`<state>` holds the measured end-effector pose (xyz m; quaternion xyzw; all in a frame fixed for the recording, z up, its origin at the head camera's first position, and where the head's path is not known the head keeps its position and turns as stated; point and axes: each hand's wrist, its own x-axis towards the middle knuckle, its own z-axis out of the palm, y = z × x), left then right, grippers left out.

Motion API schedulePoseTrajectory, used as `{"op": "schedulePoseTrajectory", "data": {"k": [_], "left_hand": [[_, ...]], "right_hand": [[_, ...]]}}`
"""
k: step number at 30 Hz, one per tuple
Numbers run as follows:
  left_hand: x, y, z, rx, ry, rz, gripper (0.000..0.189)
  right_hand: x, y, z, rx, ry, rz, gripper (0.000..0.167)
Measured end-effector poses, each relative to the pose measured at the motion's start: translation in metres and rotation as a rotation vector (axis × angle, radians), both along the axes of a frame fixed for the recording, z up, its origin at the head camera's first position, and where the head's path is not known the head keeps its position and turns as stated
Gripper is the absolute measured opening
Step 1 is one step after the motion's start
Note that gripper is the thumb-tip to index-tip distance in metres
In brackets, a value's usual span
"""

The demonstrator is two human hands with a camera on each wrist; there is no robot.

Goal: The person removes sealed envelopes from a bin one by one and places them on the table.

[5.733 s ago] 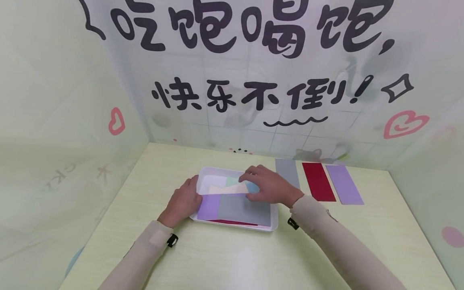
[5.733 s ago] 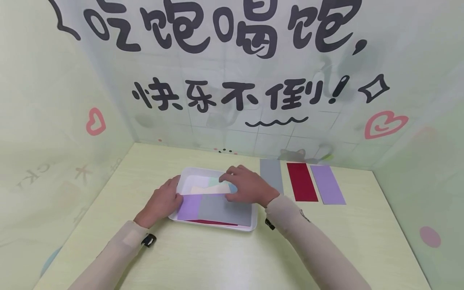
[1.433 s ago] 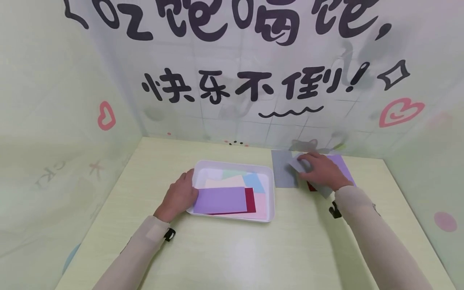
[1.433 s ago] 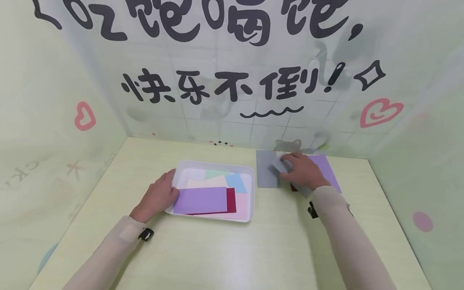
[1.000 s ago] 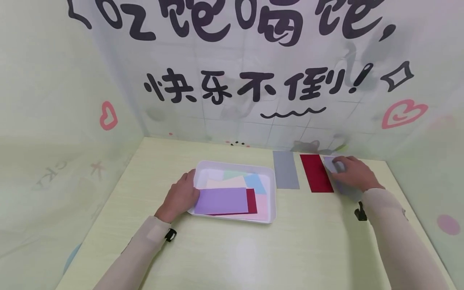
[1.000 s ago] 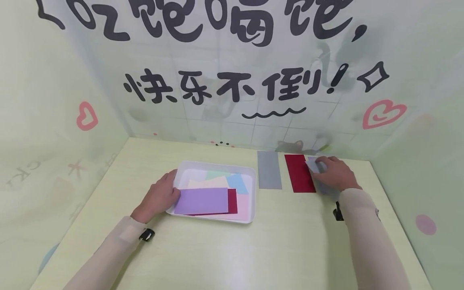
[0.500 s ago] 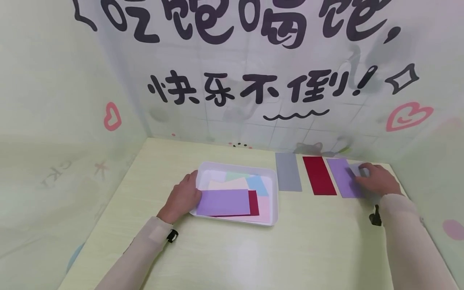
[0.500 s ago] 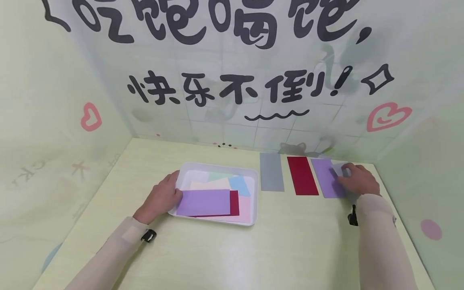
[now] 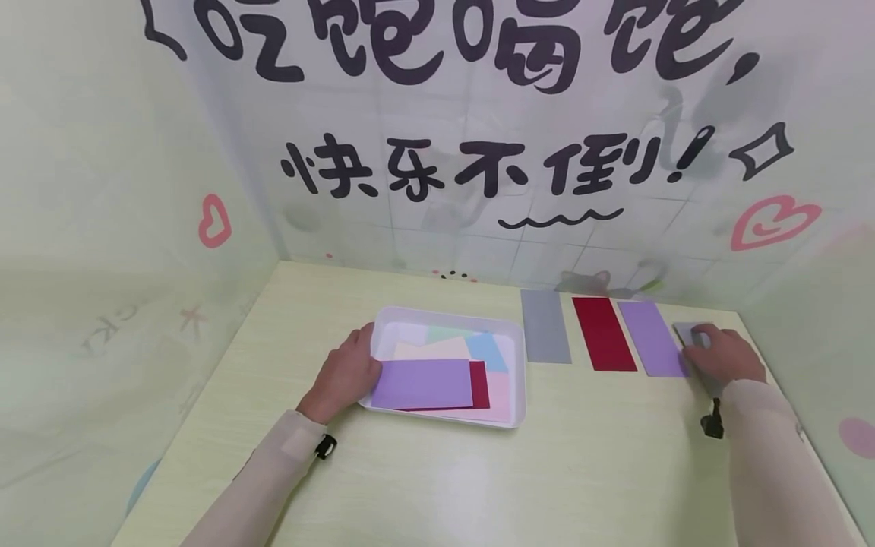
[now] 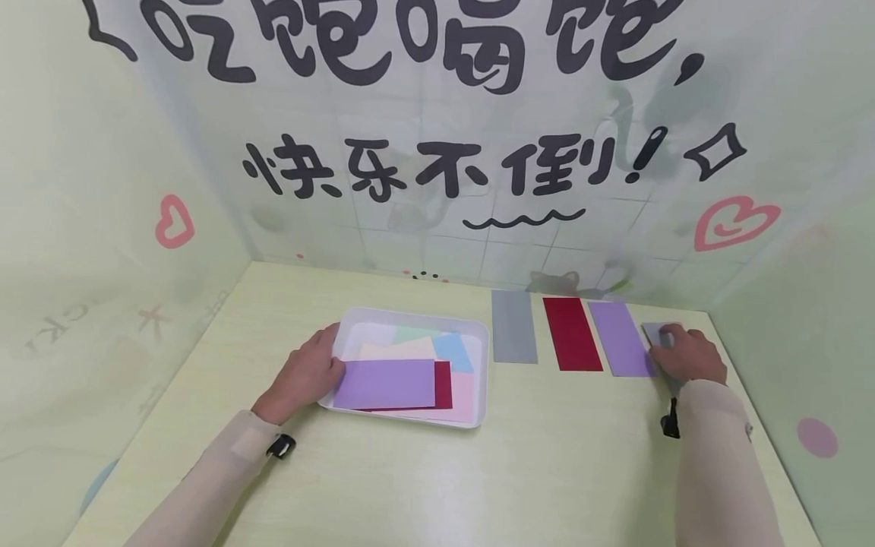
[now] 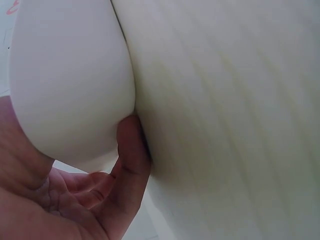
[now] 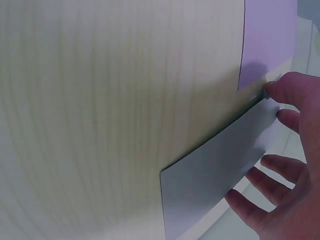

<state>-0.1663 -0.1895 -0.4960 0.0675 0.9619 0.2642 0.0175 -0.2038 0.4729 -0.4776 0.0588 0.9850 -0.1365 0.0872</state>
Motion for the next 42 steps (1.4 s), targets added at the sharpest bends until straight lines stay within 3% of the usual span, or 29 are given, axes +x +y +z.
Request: {"op": "schedulePoseTrajectory", "data": {"k": [4,6,8,11,18,25,35,42], "left_hand": [[-0.006,-0.005,-0.015,0.007,0.055,-0.019,0.065],[-0.006,-0.004,-0.015,0.007,0.058,-0.023,0.065],[-0.002,-0.001,-0.004,0.017,0.025,-0.01,0.065],[0.002,0.003,0.005,0.001,-0.017,0.011,0.065],[0.002,0.004,0.006,-0.019,-0.053,0.026,0.065],[0.002,0.004,0.006,-0.029,-0.054,0.028,0.066],[0.003,0.004,0.008,-0.034,-0.059,0.029,0.066],[0.002,0.003,0.006,-0.037,-0.05,0.025,0.066]], "right_hand": [[0.003,0.0,-0.001,0.009,0.006,0.002,0.064],[0.003,-0.002,-0.001,0.009,0.018,-0.008,0.063],[0.002,-0.008,0.0,0.004,0.033,-0.023,0.062],[-0.003,-0.022,0.005,-0.003,0.07,-0.018,0.058],[-0.016,-0.073,0.024,-0.024,0.143,0.169,0.054],[-0.02,-0.14,0.042,-0.025,0.168,0.291,0.051],[-0.011,-0.232,0.061,0.042,0.396,0.651,0.035],[0.0,-0.283,0.064,0.083,0.334,0.763,0.045]]}}
